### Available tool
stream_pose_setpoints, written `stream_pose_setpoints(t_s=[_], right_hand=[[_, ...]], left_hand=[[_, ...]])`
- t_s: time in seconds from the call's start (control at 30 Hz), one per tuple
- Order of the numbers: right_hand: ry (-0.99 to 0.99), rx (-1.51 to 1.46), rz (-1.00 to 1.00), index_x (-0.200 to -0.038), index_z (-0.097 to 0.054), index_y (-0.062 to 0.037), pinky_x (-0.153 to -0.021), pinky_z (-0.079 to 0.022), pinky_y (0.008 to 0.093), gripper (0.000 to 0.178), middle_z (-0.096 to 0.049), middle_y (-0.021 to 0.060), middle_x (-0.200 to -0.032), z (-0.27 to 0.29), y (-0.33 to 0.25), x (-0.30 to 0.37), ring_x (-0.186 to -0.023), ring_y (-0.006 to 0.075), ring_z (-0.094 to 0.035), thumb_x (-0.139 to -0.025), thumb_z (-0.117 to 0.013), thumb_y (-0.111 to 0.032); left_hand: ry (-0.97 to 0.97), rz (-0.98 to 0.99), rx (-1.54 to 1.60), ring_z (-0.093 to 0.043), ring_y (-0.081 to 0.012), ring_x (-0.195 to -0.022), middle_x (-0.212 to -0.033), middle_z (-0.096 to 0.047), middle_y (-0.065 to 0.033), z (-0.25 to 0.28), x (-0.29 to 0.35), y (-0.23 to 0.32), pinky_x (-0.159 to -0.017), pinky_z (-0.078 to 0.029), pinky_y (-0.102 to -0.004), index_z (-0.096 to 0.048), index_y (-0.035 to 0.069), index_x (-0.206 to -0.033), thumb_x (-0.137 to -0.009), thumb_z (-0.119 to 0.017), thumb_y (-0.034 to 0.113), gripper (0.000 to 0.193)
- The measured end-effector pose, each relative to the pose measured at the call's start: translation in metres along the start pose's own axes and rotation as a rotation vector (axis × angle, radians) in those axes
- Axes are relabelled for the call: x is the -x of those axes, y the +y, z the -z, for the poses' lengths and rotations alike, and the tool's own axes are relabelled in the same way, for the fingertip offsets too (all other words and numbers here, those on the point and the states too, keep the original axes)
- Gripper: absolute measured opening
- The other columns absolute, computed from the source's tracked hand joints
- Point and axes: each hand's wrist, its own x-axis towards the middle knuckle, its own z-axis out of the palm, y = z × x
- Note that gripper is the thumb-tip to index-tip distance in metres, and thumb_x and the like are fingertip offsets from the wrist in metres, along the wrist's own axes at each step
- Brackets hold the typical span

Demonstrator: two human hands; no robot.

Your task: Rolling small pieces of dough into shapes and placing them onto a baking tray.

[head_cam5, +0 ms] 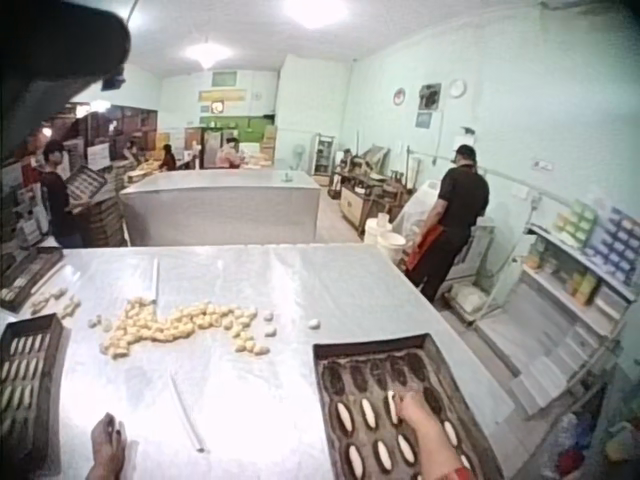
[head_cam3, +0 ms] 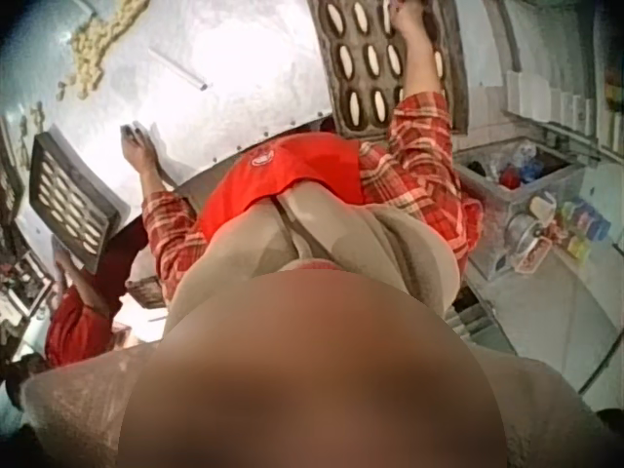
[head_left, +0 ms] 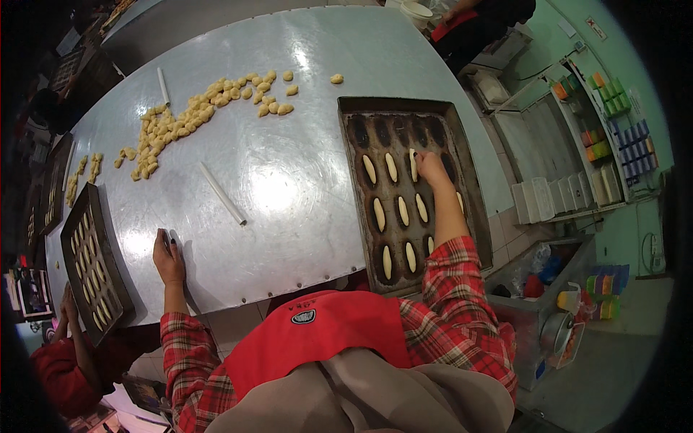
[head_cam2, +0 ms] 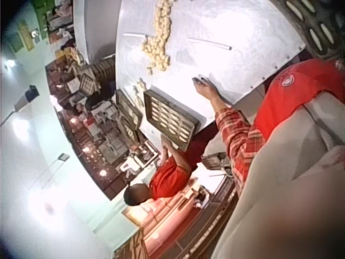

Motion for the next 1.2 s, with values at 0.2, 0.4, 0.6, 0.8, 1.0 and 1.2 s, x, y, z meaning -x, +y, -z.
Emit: stream_pose_setpoints(t_s=[0.2,0.4,0.6,0.8,1.0,1.2], right_hand=[[0.081,-0.154,-0.065,-0.124,-0.061,-0.0029,-0.085,-0.050,0.0440,0.037,-0.067,0.0207,-0.109,-0.001,0.028,0.000,-0.100,0.0371,-0.064,-0.097,-0.050,-0.025],[0.091,0.020,-0.039,-0.123,-0.060,-0.0030,-0.083,-0.051,0.0451,0.035,-0.066,0.0174,-0.109,-0.002,-0.008,0.027,-0.097,0.0353,-0.064,-0.094,-0.057,-0.021],[0.040,0.091,-0.064,-0.119,-0.055,-0.0030,-0.083,-0.050,0.0466,0.032,-0.062,0.0184,-0.116,0.005,-0.023,0.031,-0.100,0.0362,-0.062,-0.091,-0.063,-0.017],[0.152,-0.309,-0.040,-0.122,-0.054,-0.0075,-0.085,-0.049,0.0471,0.029,-0.061,0.0201,-0.120,0.007,-0.006,0.022,-0.109,0.0355,-0.059,-0.095,-0.055,-0.019],[0.169,-0.033,0.084,-0.122,-0.062,-0.0085,-0.088,-0.048,0.0445,0.030,-0.059,0.0176,-0.121,-0.011,-0.004,0.025,-0.105,0.0372,-0.059,-0.098,-0.046,-0.016],[0.197,-0.188,-0.120,-0.124,-0.059,-0.0040,-0.092,-0.046,0.0458,0.031,-0.054,0.0189,-0.129,0.001,-0.018,0.042,-0.115,0.0370,-0.055,-0.096,-0.049,-0.013]], left_hand=[[0.011,0.001,-0.082,-0.051,-0.0350,-0.125,-0.135,-0.052,-0.0227,0.002,-0.001,-0.002,-0.107,-0.039,-0.0400,-0.046,-0.005,-0.135,-0.093,-0.053,0.010,0.046],[0.019,0.037,-0.001,-0.052,-0.0344,-0.124,-0.135,-0.052,-0.0228,-0.001,0.003,-0.009,-0.107,-0.040,-0.0400,-0.045,-0.005,-0.137,-0.093,-0.052,0.010,0.046],[0.012,0.008,-0.068,-0.053,-0.0345,-0.123,-0.134,-0.053,-0.0222,0.001,0.003,0.000,-0.105,-0.041,-0.0403,-0.045,-0.004,-0.137,-0.093,-0.052,0.009,0.046],[0.029,0.008,-0.045,-0.052,-0.0343,-0.124,-0.134,-0.054,-0.0215,0.004,0.004,-0.015,-0.106,-0.040,-0.0402,-0.046,-0.003,-0.137,-0.094,-0.051,0.012,0.046],[0.041,-0.036,-0.063,-0.054,-0.0353,-0.120,-0.130,-0.056,-0.0215,0.005,0.002,-0.009,-0.103,-0.042,-0.0411,-0.049,-0.003,-0.133,-0.093,-0.052,0.011,0.043],[0.036,-0.044,0.007,-0.055,-0.0339,-0.119,-0.130,-0.056,-0.0199,0.006,0.002,-0.011,-0.103,-0.042,-0.0416,-0.049,-0.001,-0.134,-0.093,-0.052,0.012,0.043]])
